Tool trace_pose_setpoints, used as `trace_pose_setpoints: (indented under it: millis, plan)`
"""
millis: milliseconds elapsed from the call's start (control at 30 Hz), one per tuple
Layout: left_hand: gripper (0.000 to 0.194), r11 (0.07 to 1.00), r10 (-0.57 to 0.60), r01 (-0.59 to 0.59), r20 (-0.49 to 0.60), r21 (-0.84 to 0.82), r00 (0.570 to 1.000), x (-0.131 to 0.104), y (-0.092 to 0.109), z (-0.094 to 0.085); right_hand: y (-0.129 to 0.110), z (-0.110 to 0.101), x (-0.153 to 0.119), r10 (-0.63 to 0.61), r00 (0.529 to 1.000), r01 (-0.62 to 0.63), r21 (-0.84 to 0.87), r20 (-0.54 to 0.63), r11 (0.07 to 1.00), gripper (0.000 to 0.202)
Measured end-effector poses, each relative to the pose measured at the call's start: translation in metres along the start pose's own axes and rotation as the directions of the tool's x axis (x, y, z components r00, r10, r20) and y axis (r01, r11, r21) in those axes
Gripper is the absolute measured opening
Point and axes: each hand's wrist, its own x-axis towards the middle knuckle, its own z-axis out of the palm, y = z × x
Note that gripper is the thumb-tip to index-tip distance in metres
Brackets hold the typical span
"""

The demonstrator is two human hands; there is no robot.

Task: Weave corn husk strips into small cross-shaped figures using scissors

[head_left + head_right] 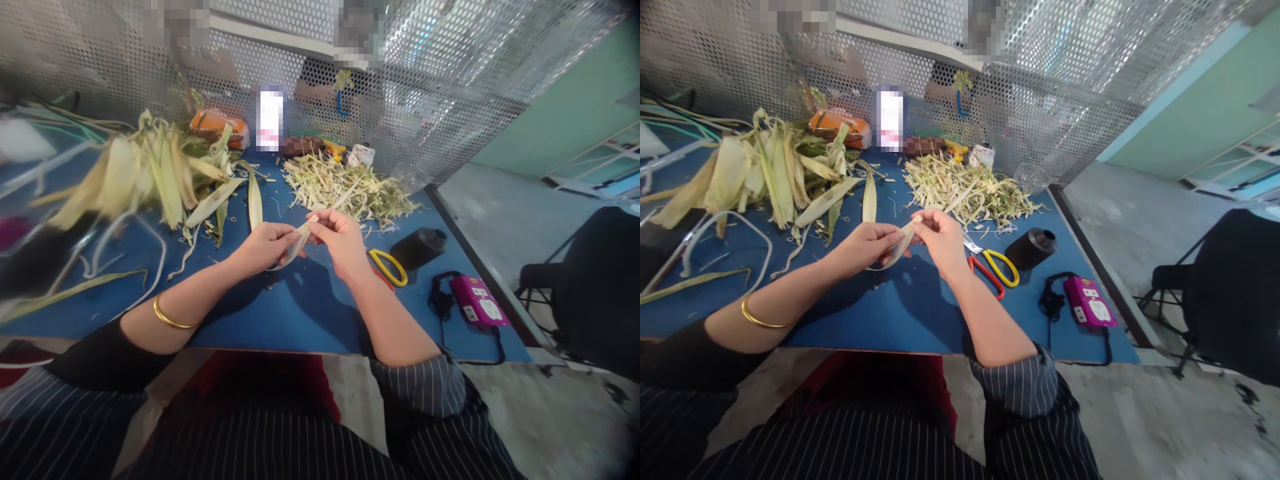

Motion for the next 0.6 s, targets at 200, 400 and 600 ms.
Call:
trace_pose_setpoints:
  millis: [200,400,600]
  plan:
    - [0.038,0.994,0.014,-0.008,-0.064,0.107,0.998,0.0012,-0.0052,-0.0011,0.0025,0.0008,0.0007,0.017,0.998,-0.015,0.02,-0.068,1.0,0.018]
    - [0.035,0.985,0.024,0.012,-0.204,0.173,0.979,0.0034,-0.0044,-0.0003,-0.0016,0.001,-0.0025,0.041,0.998,-0.042,-0.017,-0.053,0.999,0.019]
    - [0.035,0.996,0.028,-0.017,-0.12,0.088,0.992,0.0025,-0.0033,0.0025,0.0025,0.0037,-0.0019,0.064,0.997,-0.061,0.066,-0.039,0.996,0.026]
